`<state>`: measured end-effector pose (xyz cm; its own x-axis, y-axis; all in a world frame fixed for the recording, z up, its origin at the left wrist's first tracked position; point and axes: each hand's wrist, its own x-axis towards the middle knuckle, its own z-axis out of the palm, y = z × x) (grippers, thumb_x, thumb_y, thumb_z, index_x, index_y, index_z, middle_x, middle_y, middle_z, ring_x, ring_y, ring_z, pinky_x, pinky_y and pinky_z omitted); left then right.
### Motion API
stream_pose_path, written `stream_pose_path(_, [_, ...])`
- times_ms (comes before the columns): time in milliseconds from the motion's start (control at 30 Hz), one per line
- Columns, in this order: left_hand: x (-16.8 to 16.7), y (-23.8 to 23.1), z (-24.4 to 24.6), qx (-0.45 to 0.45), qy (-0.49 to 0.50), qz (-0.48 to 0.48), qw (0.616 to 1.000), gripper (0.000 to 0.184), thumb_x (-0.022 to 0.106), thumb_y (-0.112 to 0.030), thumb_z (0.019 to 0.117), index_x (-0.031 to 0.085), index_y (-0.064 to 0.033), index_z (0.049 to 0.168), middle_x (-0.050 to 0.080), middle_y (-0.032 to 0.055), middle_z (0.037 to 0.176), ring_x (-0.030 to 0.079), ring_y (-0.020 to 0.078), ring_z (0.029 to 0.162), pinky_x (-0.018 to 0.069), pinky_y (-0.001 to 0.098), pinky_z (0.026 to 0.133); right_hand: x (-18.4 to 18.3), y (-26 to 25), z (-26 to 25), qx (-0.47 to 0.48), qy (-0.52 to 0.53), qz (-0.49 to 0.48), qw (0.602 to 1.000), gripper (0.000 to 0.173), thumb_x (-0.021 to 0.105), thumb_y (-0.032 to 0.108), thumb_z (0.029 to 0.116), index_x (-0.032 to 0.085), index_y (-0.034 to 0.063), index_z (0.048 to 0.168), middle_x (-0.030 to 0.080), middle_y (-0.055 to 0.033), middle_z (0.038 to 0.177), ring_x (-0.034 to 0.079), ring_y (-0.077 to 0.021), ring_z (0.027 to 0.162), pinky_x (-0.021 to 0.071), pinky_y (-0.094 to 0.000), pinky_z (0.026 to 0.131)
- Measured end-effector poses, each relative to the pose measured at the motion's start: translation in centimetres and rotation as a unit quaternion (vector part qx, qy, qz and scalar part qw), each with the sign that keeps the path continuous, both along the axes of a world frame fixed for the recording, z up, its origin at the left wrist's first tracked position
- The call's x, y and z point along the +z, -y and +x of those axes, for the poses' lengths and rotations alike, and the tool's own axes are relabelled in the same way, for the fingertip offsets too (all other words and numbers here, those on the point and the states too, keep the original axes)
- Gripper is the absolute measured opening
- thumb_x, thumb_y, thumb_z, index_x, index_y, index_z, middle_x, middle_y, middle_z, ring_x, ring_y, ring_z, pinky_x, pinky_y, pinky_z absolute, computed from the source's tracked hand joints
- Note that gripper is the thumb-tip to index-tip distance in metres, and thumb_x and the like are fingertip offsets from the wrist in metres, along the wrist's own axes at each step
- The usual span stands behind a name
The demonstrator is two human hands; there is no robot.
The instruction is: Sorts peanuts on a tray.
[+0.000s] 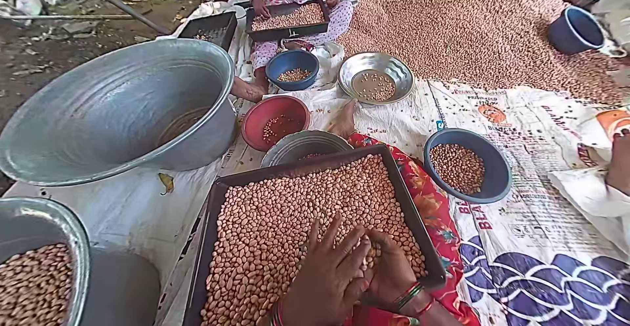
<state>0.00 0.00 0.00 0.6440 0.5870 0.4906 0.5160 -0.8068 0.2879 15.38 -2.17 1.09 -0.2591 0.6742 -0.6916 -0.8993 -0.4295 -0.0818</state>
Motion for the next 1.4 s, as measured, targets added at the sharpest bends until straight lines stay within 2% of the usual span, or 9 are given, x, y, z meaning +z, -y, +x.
stream_pose_path(100, [0.7, -3.4, -4.6, 0.151, 0.036, -0.003, 0.988, 0.06, 0.035, -0.049, 0.1068, 0.066, -0.0052, 0.132, 0.064, 0.0173, 0.14, 0.048, 0.044, 0.141, 0.0226, 0.072, 0.113, 4.9, -2.6, 5.2, -0.146, 0.219, 0.105, 0.959, 0.053, 0.013, 0.029, 0.1116, 0.059, 0.0123, 0.091, 0.073, -0.004, 0.076, 0.075, -0.0163, 0.07, 0.0629, -0.0292, 0.061])
stream_pose_path(200, [1.7, -6.2, -10.9, 0.313, 0.051, -0.13, 0.94, 0.062, 0.044, -0.037, 0.0987, 0.057, 0.0072, 0.14, 0.049, 0.0294, 0.151, 0.038, 0.0545, 0.144, 0.0151, 0.0794, 0.112, 4.2, -4.9, 13.9, -0.225, 0.574, 0.182, 0.766, 0.04, 0.02, 0.018, 0.1109, 0.054, 0.0066, 0.129, 0.07, 0.0006, 0.112, 0.067, -0.0054, 0.097, 0.0546, -0.022, 0.082])
stream_pose_path(267, [1.9, -7.0, -14.7, 0.391, 0.072, -0.249, 0.883, 0.061, 0.049, -0.028, 0.1015, 0.043, 0.0073, 0.151, 0.035, 0.0313, 0.159, 0.027, 0.0509, 0.151, 0.0091, 0.0748, 0.116, 3.3, -5.1, 18.9, -0.125, 0.763, 0.164, 0.613, 0.059, 0.037, 0.02, 0.1088, 0.022, -0.0094, 0.158, 0.035, -0.0256, 0.16, 0.04, -0.0226, 0.145, 0.0324, -0.0305, 0.118])
stream_pose_path(333, [1.6, -7.1, -16.6, 0.425, 0.118, -0.369, 0.818, 0.063, 0.05, -0.023, 0.1065, 0.028, 0.004, 0.159, 0.028, 0.0289, 0.163, 0.027, 0.042, 0.153, 0.0188, 0.0596, 0.123, 3.1, -5.2, 19.7, -0.02, 0.812, 0.138, 0.566, 0.063, 0.044, 0.022, 0.1068, 0.024, -0.0145, 0.155, 0.034, -0.0372, 0.156, 0.042, -0.0355, 0.144, 0.033, -0.0412, 0.119])
stream_pose_path(500, [1.1, -6.6, -15.8, 0.434, 0.252, -0.462, 0.731, 0.061, 0.051, -0.016, 0.1075, 0.026, 0.0004, 0.16, 0.035, 0.0241, 0.161, 0.038, 0.0314, 0.149, 0.0299, 0.0455, 0.121, 2.2, -6.3, 12.5, 0.36, 0.767, 0.128, 0.515, 0.048, 0.052, 0.02, 0.1083, 0.045, -0.0027, 0.15, 0.063, -0.0336, 0.127, 0.063, -0.0476, 0.115, 0.0445, -0.064, 0.1])
stream_pose_path(700, [1.4, -5.4, -14.4, 0.411, 0.31, -0.475, 0.714, 0.06, 0.051, -0.022, 0.1063, 0.031, 0.0004, 0.158, 0.033, 0.0219, 0.163, 0.032, 0.0295, 0.152, 0.0252, 0.0453, 0.123, 2.7, -8.5, 13.4, 0.309, 0.81, 0.131, 0.481, 0.04, 0.053, 0.016, 0.1071, 0.054, -0.0056, 0.141, 0.066, -0.036, 0.111, 0.064, -0.0492, 0.097, 0.0446, -0.0672, 0.088])
stream_pose_path(933, [0.3, -6.2, -11.5, 0.437, 0.136, -0.4, 0.794, 0.066, 0.056, -0.025, 0.1006, 0.034, -0.0018, 0.159, 0.017, 0.0296, 0.167, 0.022, 0.0407, 0.155, 0.023, 0.0496, 0.124, 3.4, -14.1, 9.4, 0.343, 0.852, 0.253, 0.304, 0.046, 0.059, 0.015, 0.1026, 0.055, -0.0091, 0.141, 0.055, -0.038, 0.139, 0.051, -0.0576, 0.131, 0.0365, -0.0718, 0.106])
stream_pose_path(1100, [0.1, -6.3, -11.2, 0.448, 0.091, -0.371, 0.809, 0.058, 0.058, -0.022, 0.1005, 0.045, -0.002, 0.153, 0.017, 0.029, 0.167, 0.024, 0.0433, 0.154, 0.0254, 0.0535, 0.122, -0.3, -19.6, 0.2, 0.428, 0.751, 0.392, 0.314, 0.044, 0.053, 0.025, 0.1066, 0.059, -0.0011, 0.141, 0.058, -0.028, 0.143, 0.052, -0.0452, 0.137, 0.0365, -0.0588, 0.115])
stream_pose_path(1400, [-0.2, -6.0, -11.3, 0.433, 0.051, -0.32, 0.841, 0.054, 0.057, -0.024, 0.0982, 0.054, 0.001, 0.146, 0.025, 0.0324, 0.163, 0.026, 0.0513, 0.151, 0.0221, 0.0609, 0.121, -3.9, -9.0, -0.6, 0.501, 0.566, 0.631, 0.173, 0.034, 0.069, 0.021, 0.0947, 0.073, 0.0142, 0.128, 0.059, -0.0254, 0.143, 0.05, -0.0493, 0.138, 0.0367, -0.0723, 0.108])
